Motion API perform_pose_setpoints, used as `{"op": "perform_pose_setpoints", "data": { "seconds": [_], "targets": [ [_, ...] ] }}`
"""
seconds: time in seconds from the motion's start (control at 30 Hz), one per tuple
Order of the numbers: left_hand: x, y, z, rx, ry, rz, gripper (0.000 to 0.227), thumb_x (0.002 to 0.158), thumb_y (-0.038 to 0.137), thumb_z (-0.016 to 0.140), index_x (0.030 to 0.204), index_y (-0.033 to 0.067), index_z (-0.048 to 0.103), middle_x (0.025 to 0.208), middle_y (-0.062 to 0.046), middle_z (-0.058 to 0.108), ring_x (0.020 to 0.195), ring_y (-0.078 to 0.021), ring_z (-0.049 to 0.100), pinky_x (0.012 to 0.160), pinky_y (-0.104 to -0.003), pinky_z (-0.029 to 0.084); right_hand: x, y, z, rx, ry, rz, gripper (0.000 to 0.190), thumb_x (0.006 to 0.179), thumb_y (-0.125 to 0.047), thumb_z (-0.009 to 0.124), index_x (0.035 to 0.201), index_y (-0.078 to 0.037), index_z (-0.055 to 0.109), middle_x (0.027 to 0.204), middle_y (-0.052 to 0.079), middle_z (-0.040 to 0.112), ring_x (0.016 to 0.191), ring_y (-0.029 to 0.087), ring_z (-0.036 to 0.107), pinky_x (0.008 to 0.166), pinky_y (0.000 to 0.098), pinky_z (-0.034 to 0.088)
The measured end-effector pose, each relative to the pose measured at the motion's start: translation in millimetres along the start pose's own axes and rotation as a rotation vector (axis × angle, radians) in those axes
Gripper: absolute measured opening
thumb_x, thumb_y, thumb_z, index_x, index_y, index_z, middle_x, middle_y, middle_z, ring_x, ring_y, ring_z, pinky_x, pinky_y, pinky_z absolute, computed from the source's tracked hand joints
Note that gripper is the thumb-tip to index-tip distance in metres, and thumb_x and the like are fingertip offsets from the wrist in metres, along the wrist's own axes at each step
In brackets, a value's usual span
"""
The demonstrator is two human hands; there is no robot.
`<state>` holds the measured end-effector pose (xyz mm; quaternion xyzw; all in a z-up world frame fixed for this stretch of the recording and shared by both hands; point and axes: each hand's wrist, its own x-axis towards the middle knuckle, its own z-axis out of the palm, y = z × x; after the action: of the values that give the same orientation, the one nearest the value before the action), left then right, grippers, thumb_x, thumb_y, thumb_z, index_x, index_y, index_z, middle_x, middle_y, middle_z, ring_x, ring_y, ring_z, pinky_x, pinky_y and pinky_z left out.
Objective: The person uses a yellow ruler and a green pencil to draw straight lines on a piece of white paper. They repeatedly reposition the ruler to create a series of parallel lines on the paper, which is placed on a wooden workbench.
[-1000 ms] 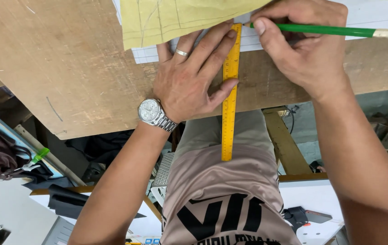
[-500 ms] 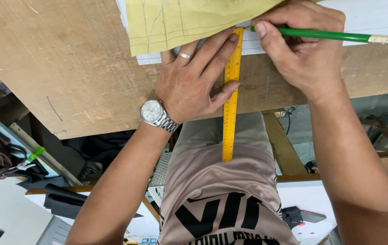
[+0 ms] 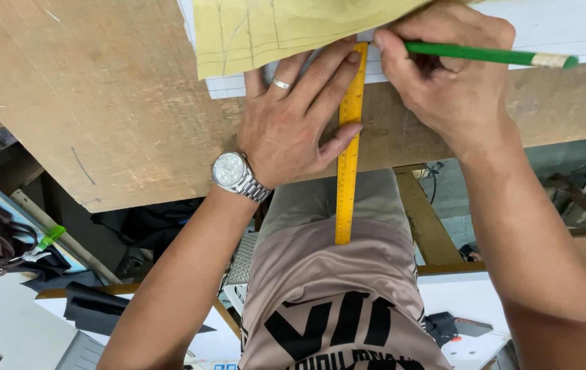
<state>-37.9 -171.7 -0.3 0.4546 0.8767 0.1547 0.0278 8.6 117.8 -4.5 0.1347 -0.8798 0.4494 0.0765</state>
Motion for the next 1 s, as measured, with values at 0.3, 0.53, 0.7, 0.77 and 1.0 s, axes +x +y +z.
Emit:
{"op": "perform_pose_setpoints", "data": {
  "seconds": [0.3,0.53,0.7,0.77,1.0],
  "targets": [
    [-50,-67,-23,-0.134,0.082,0.065,0.072,0.134,0.062,0.074,0.171,0.0009,0.078,0.162,-0.018,0.079,0.155,-0.0475,0.066,0.132,-0.079,0.043,-19,4,4,-0.004,0.049,0.141,0.032,0.155,0.019,0.102,0.125,0.027,0.093,0.122,0.035,0.092,0.108,0.042,0.083,0.093,0.0524,0.062],
    [-51,-70,-20,-0.127,0.083,0.074,0.074,0.135,0.066,0.072,0.176,0.0033,0.073,0.167,-0.015,0.079,0.152,-0.0433,0.073,0.135,-0.076,0.042,28,-51,39,0.179,-0.022,0.036,0.014,0.145,0.008,0.087,0.149,0.022,0.088,0.137,0.038,0.093,0.108,0.038,0.085,0.095,0.0472,0.068],
    [-49,-71,-25,-0.13,0.079,0.082,0.076,0.136,0.067,0.061,0.171,0.0019,0.08,0.174,-0.013,0.073,0.14,-0.0411,0.079,0.133,-0.071,0.043,40,-50,57,0.222,-0.061,0.078,0.012,0.143,0.014,0.085,0.144,0.025,0.091,0.125,0.03,0.092,0.09,0.028,0.074,0.079,0.0405,0.057],
    [-49,-72,-28,-0.117,0.079,0.09,0.074,0.136,0.066,0.065,0.171,0.0024,0.08,0.173,-0.013,0.074,0.14,-0.0411,0.077,0.132,-0.07,0.043,38,-50,54,0.178,-0.072,0.095,0.012,0.144,0.014,0.087,0.139,0.023,0.092,0.12,0.027,0.091,0.089,0.028,0.071,0.08,0.0414,0.054],
    [-49,-73,-31,-0.104,0.069,0.096,0.074,0.133,0.066,0.076,0.171,0.0029,0.081,0.175,-0.012,0.072,0.146,-0.0406,0.071,0.132,-0.069,0.044,32,-50,56,0.16,-0.057,0.204,0.018,0.148,0.009,0.088,0.136,0.021,0.094,0.116,0.023,0.086,0.091,0.025,0.066,0.078,0.0392,0.051]
  ]
}}
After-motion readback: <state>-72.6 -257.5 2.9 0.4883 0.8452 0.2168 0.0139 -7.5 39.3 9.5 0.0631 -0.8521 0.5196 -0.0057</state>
